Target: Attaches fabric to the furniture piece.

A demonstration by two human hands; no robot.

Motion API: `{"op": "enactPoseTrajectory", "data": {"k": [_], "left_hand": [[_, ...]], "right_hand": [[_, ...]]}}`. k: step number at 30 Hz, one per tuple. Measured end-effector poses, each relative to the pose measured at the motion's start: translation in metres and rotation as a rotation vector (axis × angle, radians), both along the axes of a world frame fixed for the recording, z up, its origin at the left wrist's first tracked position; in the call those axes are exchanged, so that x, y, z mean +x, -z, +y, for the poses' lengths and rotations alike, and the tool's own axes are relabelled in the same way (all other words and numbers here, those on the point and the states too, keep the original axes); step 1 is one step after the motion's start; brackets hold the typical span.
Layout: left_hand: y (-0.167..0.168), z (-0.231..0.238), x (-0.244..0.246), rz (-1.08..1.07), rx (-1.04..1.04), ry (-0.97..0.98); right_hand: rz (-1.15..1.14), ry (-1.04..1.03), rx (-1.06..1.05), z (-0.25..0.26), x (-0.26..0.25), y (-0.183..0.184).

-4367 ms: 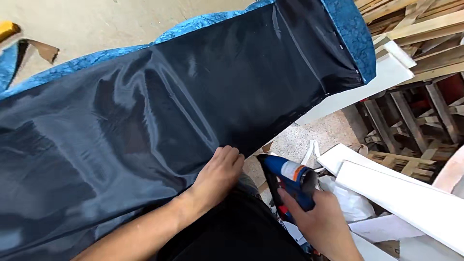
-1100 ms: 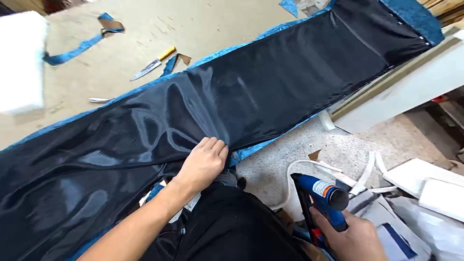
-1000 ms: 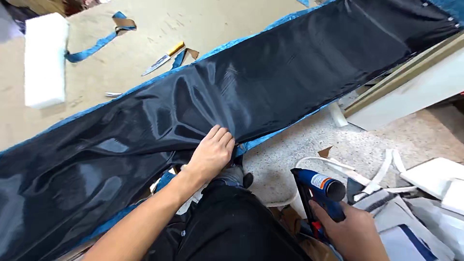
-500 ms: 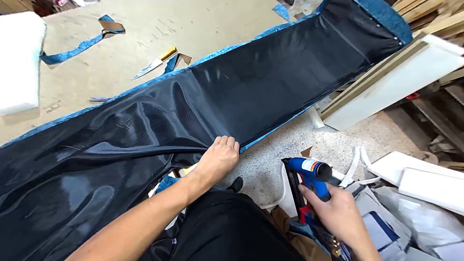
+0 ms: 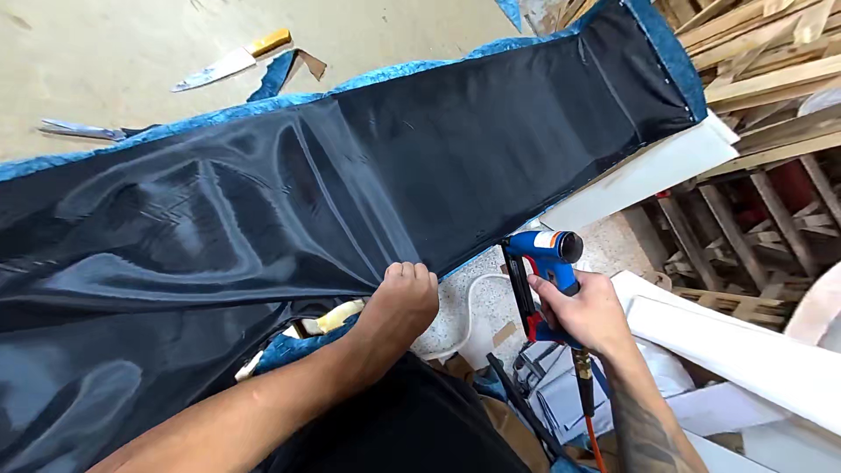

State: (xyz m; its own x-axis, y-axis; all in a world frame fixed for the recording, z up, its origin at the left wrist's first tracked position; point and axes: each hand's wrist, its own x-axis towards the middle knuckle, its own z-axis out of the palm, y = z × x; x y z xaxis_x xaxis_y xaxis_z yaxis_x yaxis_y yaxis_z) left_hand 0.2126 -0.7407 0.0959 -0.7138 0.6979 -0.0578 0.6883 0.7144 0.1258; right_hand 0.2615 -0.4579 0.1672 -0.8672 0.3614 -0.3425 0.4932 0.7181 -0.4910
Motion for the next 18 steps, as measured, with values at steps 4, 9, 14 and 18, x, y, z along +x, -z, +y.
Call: {"op": "enactPoseTrajectory", "data": {"k": [4,9,14,18], "left_hand": [[0.004,-0.002,-0.002,0.077,0.057,0.111],[0.009,-0.005,-0.009,0.117,0.015,0.291],[0.014,-0.007,-0.008,0.127,0.026,0.329],[0.015,-0.006,-0.005,0.145,0.013,0.334]], "right_hand": [[-0.001,-0.006,0.056,-0.005,-0.003,0.0],[-0.02,-0.029,0.117,-0.009,-0.004,-0.002],[-0.013,-0.019,0.122,-0.012,-0.003,-0.001],[-0.024,-0.039,0.145,-0.018,-0.002,-0.001]]}}
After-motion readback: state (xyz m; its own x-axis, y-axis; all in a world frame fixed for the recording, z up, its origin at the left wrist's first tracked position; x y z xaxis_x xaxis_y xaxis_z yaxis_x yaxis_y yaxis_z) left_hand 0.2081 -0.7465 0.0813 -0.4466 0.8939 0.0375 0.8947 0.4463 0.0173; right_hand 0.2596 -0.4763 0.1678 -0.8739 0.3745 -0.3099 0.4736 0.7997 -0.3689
